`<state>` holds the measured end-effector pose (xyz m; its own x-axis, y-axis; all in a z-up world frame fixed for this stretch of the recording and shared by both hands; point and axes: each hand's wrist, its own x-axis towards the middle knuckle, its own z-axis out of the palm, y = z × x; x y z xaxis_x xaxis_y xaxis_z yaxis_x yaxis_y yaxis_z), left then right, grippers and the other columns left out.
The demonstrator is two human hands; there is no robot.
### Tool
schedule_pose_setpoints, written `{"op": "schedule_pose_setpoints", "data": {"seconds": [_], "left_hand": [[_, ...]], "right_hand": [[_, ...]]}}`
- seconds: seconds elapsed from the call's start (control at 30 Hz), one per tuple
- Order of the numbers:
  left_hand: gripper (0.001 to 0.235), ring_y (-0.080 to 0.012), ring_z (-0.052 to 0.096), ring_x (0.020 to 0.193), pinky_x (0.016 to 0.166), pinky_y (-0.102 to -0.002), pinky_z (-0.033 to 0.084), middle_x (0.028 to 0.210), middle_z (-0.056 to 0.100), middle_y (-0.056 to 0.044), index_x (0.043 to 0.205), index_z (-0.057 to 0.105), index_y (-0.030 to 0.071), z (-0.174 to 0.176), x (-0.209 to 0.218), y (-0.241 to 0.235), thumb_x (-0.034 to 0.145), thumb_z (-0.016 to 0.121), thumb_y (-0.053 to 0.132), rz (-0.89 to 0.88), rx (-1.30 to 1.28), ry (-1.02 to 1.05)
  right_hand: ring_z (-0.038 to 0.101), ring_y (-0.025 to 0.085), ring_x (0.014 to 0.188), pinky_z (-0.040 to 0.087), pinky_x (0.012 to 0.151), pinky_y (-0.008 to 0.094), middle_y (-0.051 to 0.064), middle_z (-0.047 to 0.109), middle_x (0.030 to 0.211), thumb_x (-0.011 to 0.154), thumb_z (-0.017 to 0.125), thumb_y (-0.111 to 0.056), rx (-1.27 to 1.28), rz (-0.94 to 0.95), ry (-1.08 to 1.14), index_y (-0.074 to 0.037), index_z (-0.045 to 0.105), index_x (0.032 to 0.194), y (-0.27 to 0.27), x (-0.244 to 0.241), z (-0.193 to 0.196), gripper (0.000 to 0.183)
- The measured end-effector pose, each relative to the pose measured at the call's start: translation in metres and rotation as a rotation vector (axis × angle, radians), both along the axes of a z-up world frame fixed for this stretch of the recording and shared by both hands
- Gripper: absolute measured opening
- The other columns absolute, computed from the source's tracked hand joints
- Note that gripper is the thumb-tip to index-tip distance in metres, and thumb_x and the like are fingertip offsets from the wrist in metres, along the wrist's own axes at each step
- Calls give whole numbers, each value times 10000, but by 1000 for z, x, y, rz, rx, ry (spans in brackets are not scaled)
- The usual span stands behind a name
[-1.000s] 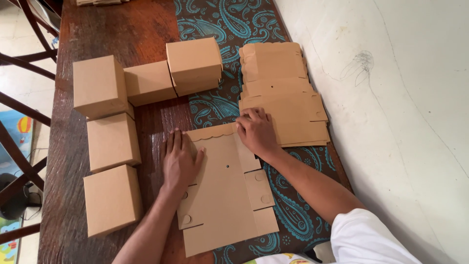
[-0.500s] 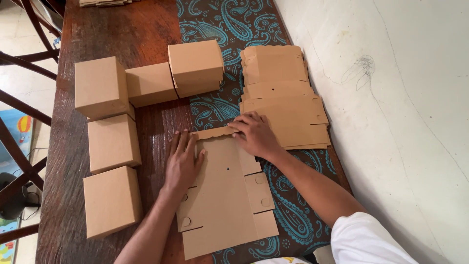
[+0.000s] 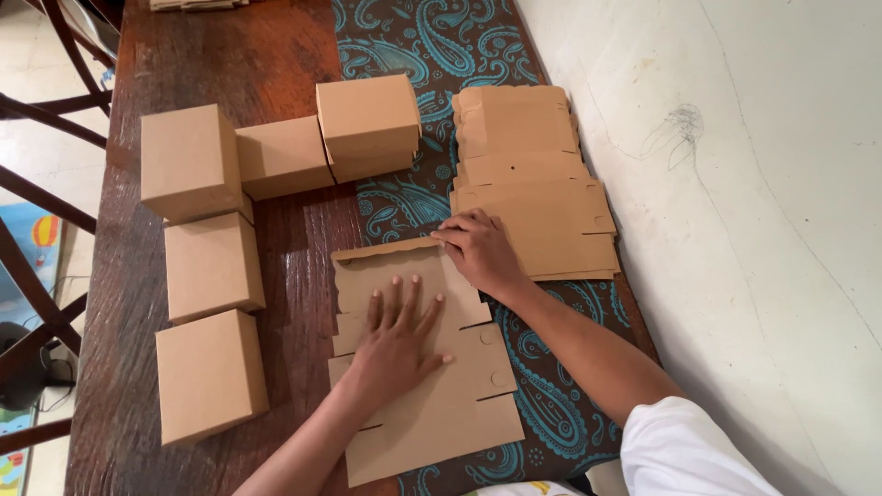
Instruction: Assembling cardboard boxes from flat templates by folding and tucking flaps.
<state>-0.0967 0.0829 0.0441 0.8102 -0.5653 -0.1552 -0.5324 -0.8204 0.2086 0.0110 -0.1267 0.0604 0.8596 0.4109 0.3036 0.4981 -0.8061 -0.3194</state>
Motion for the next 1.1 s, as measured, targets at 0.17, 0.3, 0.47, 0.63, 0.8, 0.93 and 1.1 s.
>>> {"op": "schedule_pose_setpoints", "data": {"seconds": [0.17, 0.3, 0.47, 0.63, 0.8, 0.93, 1.1], "left_hand": [[905, -441, 20, 1576, 1233, -615, 27, 1726, 93, -162, 1653, 221, 259, 16, 8, 0, 944, 269, 820, 16, 4, 23], [893, -435, 127, 1564, 1227, -622, 153, 1725, 127, -157, 1613, 336, 191, 13, 11, -4, 957, 268, 793, 64, -47, -76], [727, -368, 451, 1324, 1048, -500, 428, 1506, 388, -133, 1484, 523, 171, -19, 15, -9, 941, 560, 653, 192, 48, -358], [710, -361, 482, 1300, 980, -490, 453, 1464, 450, -121, 1508, 497, 166, 0, 5, -7, 993, 483, 654, 285, 112, -297], [962, -382, 592, 1198, 889, -508, 543, 1401, 589, -151, 1452, 510, 40, -14, -18, 1, 721, 824, 580, 346, 54, -539], [928, -335, 613, 1054, 848, -456, 528, 1301, 623, -113, 1381, 576, 79, 7, -47, 7, 665, 839, 607, 372, 115, -604], [976, -422, 593, 1197, 979, -612, 511, 1402, 549, -161, 1513, 463, 113, 32, -54, 6, 759, 766, 652, 295, 76, -603]], "right_hand": [[692, 254, 1063, 565, 916, 426, 41, 748, 1039, 984, 685, -134, 188, 26, 0, -150, 802, 1096, -3, 21, -12, 163], [729, 287, 1011, 584, 898, 428, 48, 763, 1052, 990, 678, -95, 324, 76, -35, -158, 797, 1091, -4, 21, 9, 168], [751, 292, 960, 602, 872, 434, 64, 779, 1007, 1003, 652, -41, 399, 125, -11, -130, 787, 1120, -1, -3, 57, 200], [768, 347, 911, 622, 819, 495, 125, 796, 937, 941, 693, 16, 492, 211, 111, -98, 789, 1065, -1, -29, 87, 194], [747, 132, 690, 576, 501, 139, 89, 825, 949, 867, 617, 172, 483, 441, 162, -104, 760, 1147, -3, -39, 73, 419], [725, 140, 788, 568, 682, 251, 23, 770, 906, 909, 663, 96, 545, 439, 193, -65, 757, 1137, 10, -72, 96, 294], [591, 101, 655, 483, 540, 197, -11, 674, 868, 905, 626, 184, 493, 624, -24, -139, 668, 1151, 13, -60, 110, 408]]}}
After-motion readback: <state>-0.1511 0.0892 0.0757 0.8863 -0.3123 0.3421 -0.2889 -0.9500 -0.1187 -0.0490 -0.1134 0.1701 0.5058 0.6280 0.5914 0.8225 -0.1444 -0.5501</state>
